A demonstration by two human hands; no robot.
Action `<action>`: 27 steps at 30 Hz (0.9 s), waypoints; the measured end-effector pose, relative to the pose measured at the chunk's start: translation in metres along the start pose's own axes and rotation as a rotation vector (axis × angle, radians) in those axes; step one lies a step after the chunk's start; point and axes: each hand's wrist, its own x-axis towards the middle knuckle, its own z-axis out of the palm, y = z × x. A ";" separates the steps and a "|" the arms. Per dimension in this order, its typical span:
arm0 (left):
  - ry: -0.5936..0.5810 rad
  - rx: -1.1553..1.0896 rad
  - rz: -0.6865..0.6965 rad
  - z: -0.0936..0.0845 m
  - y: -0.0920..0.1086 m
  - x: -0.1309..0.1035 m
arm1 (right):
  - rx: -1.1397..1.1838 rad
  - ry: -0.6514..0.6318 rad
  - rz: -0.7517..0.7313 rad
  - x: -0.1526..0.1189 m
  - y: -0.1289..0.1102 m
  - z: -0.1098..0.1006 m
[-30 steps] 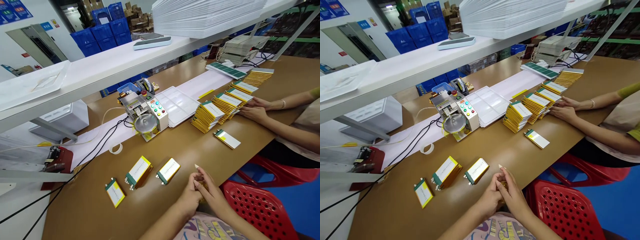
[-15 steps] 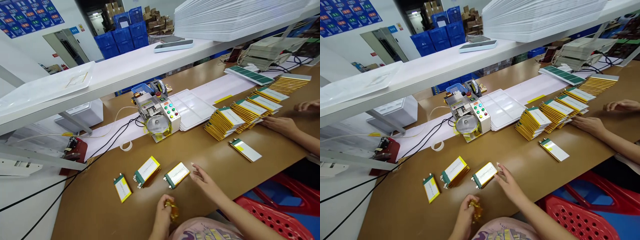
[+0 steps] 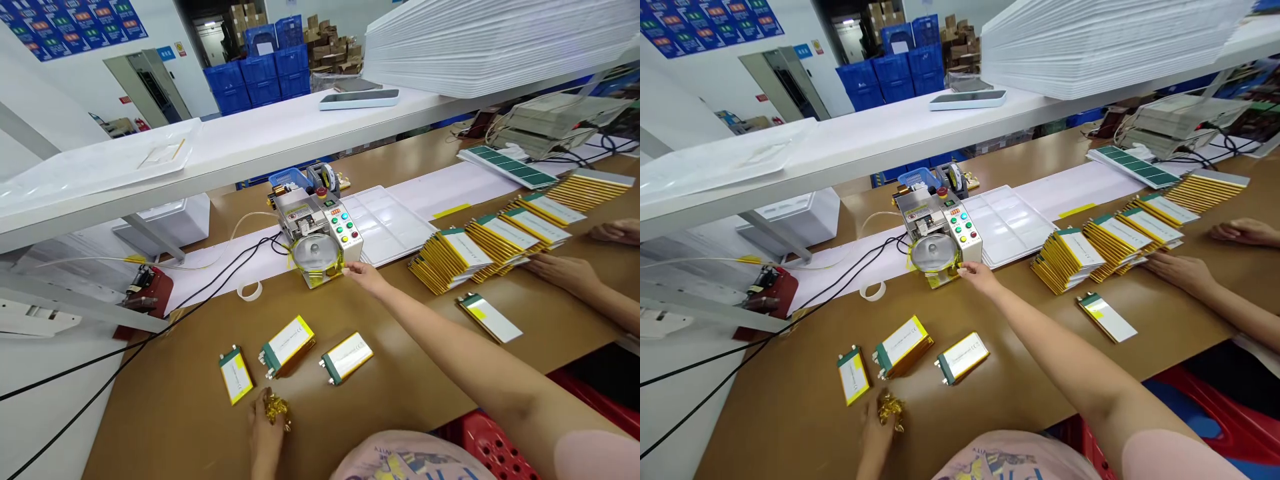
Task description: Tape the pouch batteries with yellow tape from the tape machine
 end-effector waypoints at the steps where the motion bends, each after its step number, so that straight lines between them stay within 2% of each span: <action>1: 0.055 0.069 0.037 0.000 -0.001 -0.001 | -0.006 0.013 0.008 0.002 -0.001 0.003; 4: 0.140 0.061 0.060 0.001 0.000 -0.010 | -0.041 0.074 0.027 0.005 0.000 0.008; 7: 0.193 0.037 0.010 0.002 0.005 -0.018 | -0.121 0.108 0.019 0.005 0.001 0.012; 12: 0.251 0.171 0.031 0.001 0.015 -0.023 | -0.385 0.146 -0.013 0.009 -0.005 0.014; 16: 0.310 0.258 0.123 -0.006 0.028 -0.023 | -0.689 0.157 -0.119 0.006 -0.022 0.004; 21: 0.361 0.373 0.264 -0.014 0.054 -0.034 | -0.958 0.047 -0.332 -0.006 -0.060 -0.013; 24: 0.288 0.228 0.346 -0.006 0.081 -0.047 | -1.162 0.050 -0.376 -0.019 -0.086 -0.027; 26: 0.128 -0.005 0.420 0.007 0.105 -0.056 | -1.199 0.029 -0.303 -0.032 -0.096 -0.037; 27: 0.003 -0.134 0.426 0.015 0.119 -0.059 | -1.119 -0.029 -0.233 -0.041 -0.097 -0.042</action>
